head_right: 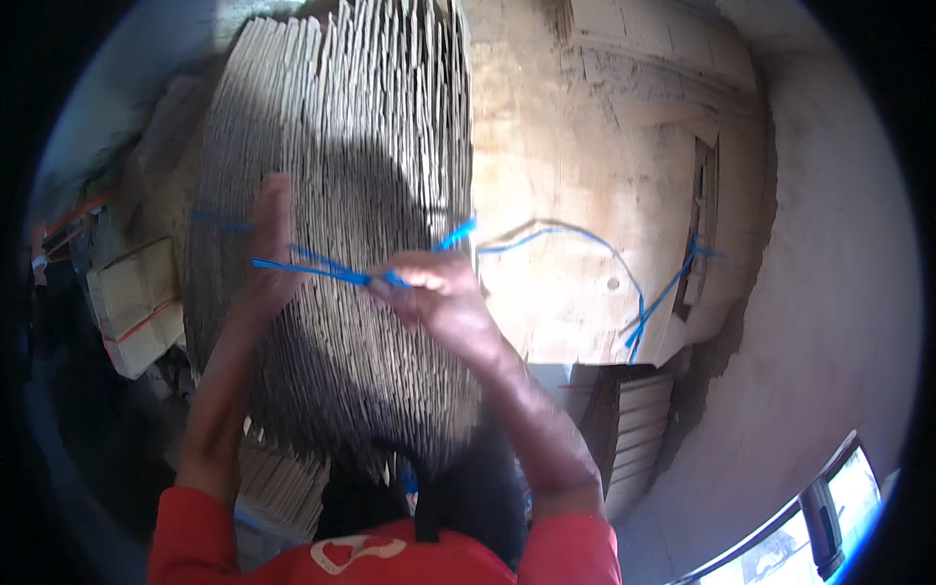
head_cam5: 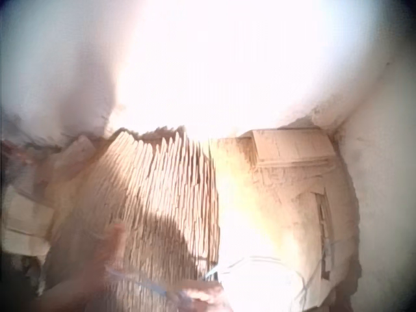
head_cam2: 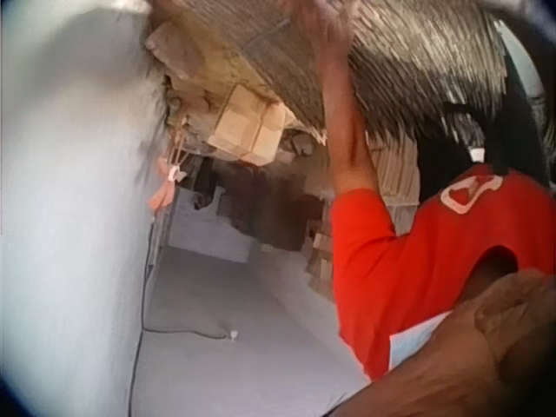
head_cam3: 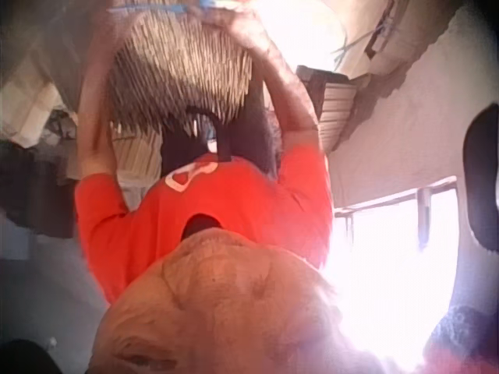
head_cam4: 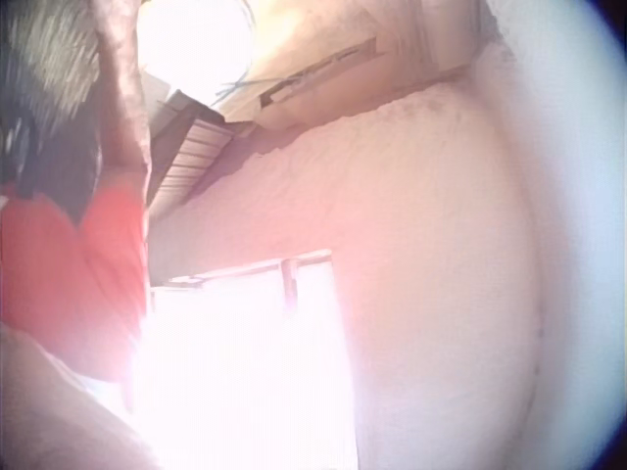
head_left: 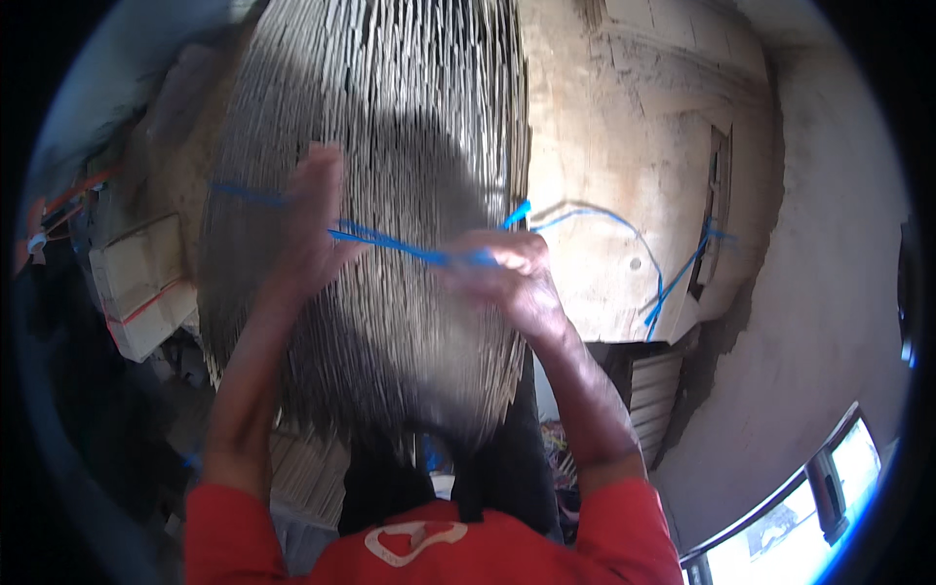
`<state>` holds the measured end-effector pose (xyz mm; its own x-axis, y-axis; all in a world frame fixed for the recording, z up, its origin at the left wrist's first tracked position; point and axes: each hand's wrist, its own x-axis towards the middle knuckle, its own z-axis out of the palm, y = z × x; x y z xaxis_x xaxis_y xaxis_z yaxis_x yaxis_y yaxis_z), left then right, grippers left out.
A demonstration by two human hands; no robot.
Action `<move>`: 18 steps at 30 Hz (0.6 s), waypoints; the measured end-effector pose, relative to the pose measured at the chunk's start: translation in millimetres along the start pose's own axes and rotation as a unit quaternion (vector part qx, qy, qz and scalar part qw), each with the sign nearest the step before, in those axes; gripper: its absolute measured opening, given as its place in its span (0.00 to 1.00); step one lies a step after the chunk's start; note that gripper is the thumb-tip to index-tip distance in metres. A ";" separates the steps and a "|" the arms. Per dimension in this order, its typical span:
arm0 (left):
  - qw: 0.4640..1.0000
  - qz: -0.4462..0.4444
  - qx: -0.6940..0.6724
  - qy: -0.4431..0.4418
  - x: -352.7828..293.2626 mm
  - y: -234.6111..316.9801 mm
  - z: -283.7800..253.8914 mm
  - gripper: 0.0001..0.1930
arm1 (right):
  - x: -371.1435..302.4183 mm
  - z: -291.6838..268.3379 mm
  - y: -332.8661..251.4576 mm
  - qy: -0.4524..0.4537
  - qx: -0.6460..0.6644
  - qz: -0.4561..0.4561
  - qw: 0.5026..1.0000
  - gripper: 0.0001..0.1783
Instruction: The person gathers flat cardboard pieces, aligns them into a stack, and secures the bundle with blue plastic straps. The person ties the straps by hand to hold the stack together.
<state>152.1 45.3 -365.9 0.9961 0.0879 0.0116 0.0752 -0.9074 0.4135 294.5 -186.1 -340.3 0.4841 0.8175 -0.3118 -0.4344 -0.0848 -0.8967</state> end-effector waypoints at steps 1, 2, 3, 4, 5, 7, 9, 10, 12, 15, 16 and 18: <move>0.996 -0.007 0.067 -0.062 -3.6 -2.3 10.5 0.53 | 0.3 3.5 -0.4 0.013 0.007 0.038 0.999 0.06; 0.984 -0.010 0.139 -0.113 6.6 -2.4 14.2 0.53 | 1.4 4.2 -0.9 0.008 0.042 0.064 0.997 0.07; 0.996 0.001 0.072 -0.054 5.9 4.9 10.5 0.46 | 0.3 4.5 -1.2 0.004 0.077 0.091 0.993 0.07; 0.989 -0.017 -0.142 -0.045 15.9 3.5 6.6 0.43 | 0.7 2.8 -2.1 -0.001 0.112 0.117 0.987 0.07; 0.934 -0.042 -0.352 -0.044 15.5 3.4 3.3 0.39 | -0.6 3.0 -6.6 0.004 0.145 0.138 0.980 0.08; 0.815 -0.106 -0.570 -0.014 41.0 24.8 -7.6 0.23 | -5.9 -2.8 -1.5 0.004 0.054 0.093 0.994 0.08; 0.926 0.028 -0.377 -0.023 87.3 46.3 -13.1 0.18 | -2.9 -9.8 -5.1 -0.027 -0.049 0.019 0.998 0.06; 0.958 0.094 -0.268 -0.024 108.7 55.8 -6.8 0.16 | -2.9 -9.9 -7.6 -0.024 -0.088 -0.028 0.995 0.05; 0.957 0.247 -0.151 -0.023 146.7 81.4 28.0 0.12 | -2.6 -8.2 -7.8 -0.016 -0.165 -0.115 0.979 0.05; 0.954 0.249 -0.095 -0.139 163.3 85.0 62.3 0.09 | 4.6 -18.3 -3.8 -0.051 -0.181 -0.216 0.958 0.05; 0.950 0.227 -0.141 -0.160 165.0 80.4 77.2 0.09 | 7.0 -25.1 -3.4 -0.063 -0.191 -0.246 0.948 0.07; 0.932 0.154 -0.119 -0.304 171.2 86.0 64.9 0.11 | 7.2 -31.8 -6.3 -0.075 -0.290 -0.266 0.916 0.09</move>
<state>332.1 -44.4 -387.5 0.8160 -0.4777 -0.3255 -0.1599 -0.7277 0.6670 324.9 -197.8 -346.9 0.3805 0.8966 0.2265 0.3317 0.0963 -0.9385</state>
